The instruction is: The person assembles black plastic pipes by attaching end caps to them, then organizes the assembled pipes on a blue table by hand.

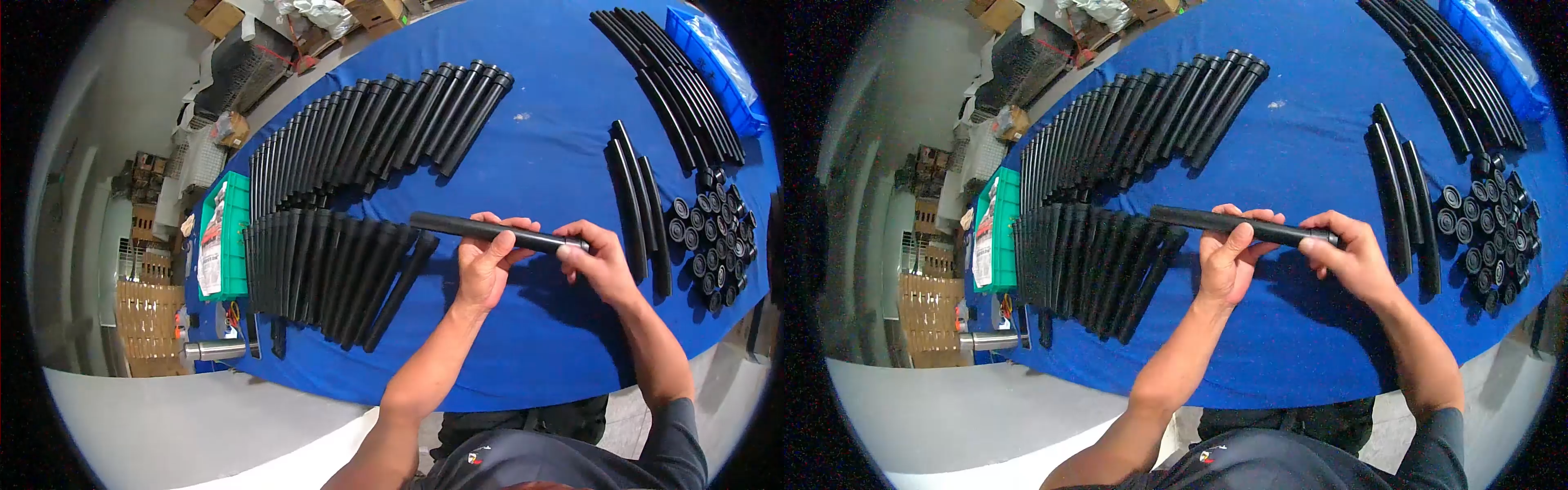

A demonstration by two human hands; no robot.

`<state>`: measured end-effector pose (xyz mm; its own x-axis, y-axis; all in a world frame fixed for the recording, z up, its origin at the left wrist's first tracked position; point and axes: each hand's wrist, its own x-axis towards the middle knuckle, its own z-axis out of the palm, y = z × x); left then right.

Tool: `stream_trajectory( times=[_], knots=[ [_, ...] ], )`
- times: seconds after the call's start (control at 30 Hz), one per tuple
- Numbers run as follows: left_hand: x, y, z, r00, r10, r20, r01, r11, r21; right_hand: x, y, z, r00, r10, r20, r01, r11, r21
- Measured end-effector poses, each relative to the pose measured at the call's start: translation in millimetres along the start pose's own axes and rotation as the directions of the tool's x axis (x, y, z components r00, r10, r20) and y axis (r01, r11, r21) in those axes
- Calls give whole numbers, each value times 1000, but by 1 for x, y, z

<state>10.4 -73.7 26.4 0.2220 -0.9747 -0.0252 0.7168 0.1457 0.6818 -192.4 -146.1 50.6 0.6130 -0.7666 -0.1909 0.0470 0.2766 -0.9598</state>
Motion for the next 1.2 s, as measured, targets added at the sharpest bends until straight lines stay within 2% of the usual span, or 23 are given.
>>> stream_trajectory(
  times=[0.03,0.1,0.13,0.17,0.2,0.27,0.3,0.4,0.5,0.67,0.77,0.8,0.83,0.87,0.9,0.93,0.97,1.0,1.03,1.07,1.2],
  knots=[
    [0,0,2,1000,0,8,0,1000,0,2,-1,-2,1000,22,14,-22,999,39],
    [0,-2,5,1000,-9,8,9,1000,-18,1,3,0,996,-58,-71,56,998,-32],
    [0,-4,6,1000,-16,-1,16,999,-36,4,3,0,945,-321,-63,296,921,-255],
    [0,-4,7,1000,-23,-9,22,998,-54,9,3,0,832,-555,3,495,739,-457],
    [0,-4,5,1000,-22,-6,21,999,-48,11,3,0,671,-731,121,629,476,-614],
    [0,-4,-1,1000,-18,1,18,999,-36,3,5,3,870,-494,4,444,779,-443],
    [0,-3,-2,1000,-17,20,17,1000,-20,1,5,3,938,-346,-29,317,886,-337],
    [0,-3,-1,999,-17,43,18,1000,-17,3,-3,-2,1000,-3,-3,3,1000,3],
    [-1,-5,3,1000,-18,19,19,997,-79,1,4,-1,993,-115,-37,111,989,-99],
    [-1,-3,6,1000,1,22,0,999,-49,2,3,2,991,-126,-39,126,992,2],
    [-5,10,16,984,-122,-128,153,949,274,2,3,2,990,-114,-83,122,987,101],
    [-10,19,33,988,-73,-137,138,816,561,3,4,-1,988,-129,-89,139,983,117],
    [-19,22,32,998,50,-39,-2,641,767,2,3,-3,986,-138,-92,149,980,134],
    [-30,23,29,986,143,85,-136,406,904,2,0,-3,982,-157,-102,169,979,113],
    [-36,28,28,952,198,232,-260,129,957,2,-1,-5,984,-147,-98,158,981,114],
    [-36,44,41,855,267,445,-412,-170,895,3,-2,-6,986,-138,-95,149,982,117],
    [-31,60,56,717,238,655,-531,-423,734,3,-2,-6,987,-130,-91,141,983,120],
    [-29,72,69,689,171,704,-524,-553,647,3,-1,-8,987,-136,-80,146,980,133],
    [-25,80,78,663,100,742,-506,-670,543,2,-2,-7,988,-139,-73,148,979,142],
    [-16,84,73,652,30,757,-518,-711,475,2,-3,-6,988,-141,-64,149,977,151],
    [5,92,51,684,-166,710,-636,-612,470,5,3,-10,989,-141,38,131,971,201]
  ],
)
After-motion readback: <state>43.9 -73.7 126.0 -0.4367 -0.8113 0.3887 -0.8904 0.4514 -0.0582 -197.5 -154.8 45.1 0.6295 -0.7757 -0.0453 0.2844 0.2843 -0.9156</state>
